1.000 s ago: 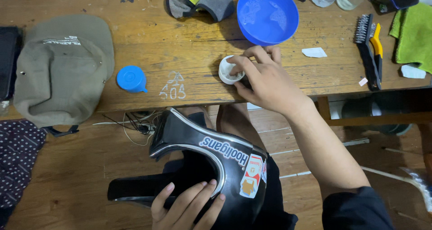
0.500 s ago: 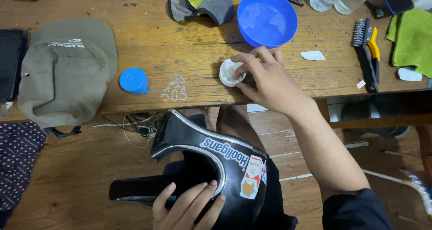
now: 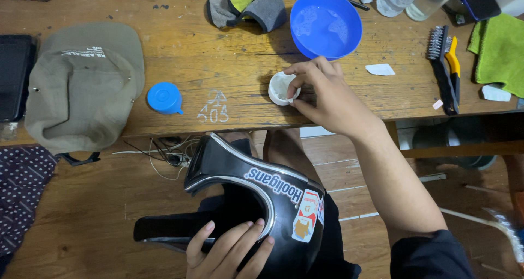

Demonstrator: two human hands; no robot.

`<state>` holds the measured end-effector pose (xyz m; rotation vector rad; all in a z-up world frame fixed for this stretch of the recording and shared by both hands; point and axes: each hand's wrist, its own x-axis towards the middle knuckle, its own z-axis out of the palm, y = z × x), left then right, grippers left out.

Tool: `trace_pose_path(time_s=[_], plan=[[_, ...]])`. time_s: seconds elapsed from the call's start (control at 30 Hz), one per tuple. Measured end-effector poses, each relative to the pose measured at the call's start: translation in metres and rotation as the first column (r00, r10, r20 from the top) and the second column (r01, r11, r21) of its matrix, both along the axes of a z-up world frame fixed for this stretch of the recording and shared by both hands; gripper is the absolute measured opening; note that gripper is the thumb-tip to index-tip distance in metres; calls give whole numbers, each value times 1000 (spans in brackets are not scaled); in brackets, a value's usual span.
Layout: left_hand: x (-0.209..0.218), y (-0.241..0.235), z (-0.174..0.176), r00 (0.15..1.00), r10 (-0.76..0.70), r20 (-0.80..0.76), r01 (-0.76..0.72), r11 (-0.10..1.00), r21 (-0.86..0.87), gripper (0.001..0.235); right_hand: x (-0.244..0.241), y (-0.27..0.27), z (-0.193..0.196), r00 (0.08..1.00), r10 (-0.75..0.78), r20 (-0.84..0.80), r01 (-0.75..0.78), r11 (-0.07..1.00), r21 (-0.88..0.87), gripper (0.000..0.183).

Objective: The person cleans a black motorcycle helmet by hand, rubbing its surface and stickers. They repeatedly dip their fingers into a small white container on the table to apply a substance to the helmet.

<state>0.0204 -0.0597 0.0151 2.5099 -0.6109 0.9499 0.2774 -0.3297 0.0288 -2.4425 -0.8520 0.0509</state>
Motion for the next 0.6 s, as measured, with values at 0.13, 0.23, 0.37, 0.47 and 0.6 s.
trace_pose_path(time_s=[0.13,0.23,0.37,0.47,0.6], plan=[[0,1,-1,1000,-5,4,5,1000,11,19,-1,-2,6,1000,0,0,0,1000,10,51],[1,2,0,1000,-2,5,2,1000,2,18,1,-3,8,1000,-2,3,1,998,62,44],[1,3,4,1000,-25,-11,25,1000,9,15,3,-4,7,1000,-13,4,13,996,94,27],[-1,2,6,999,-28,-34,28,1000,-6,17,5,-2,6,999,-10,33,5,990,144,16],[-1,2,6,999,-34,-41,34,999,-18,18,7,2,10,999,-32,41,23,980,198,11]])
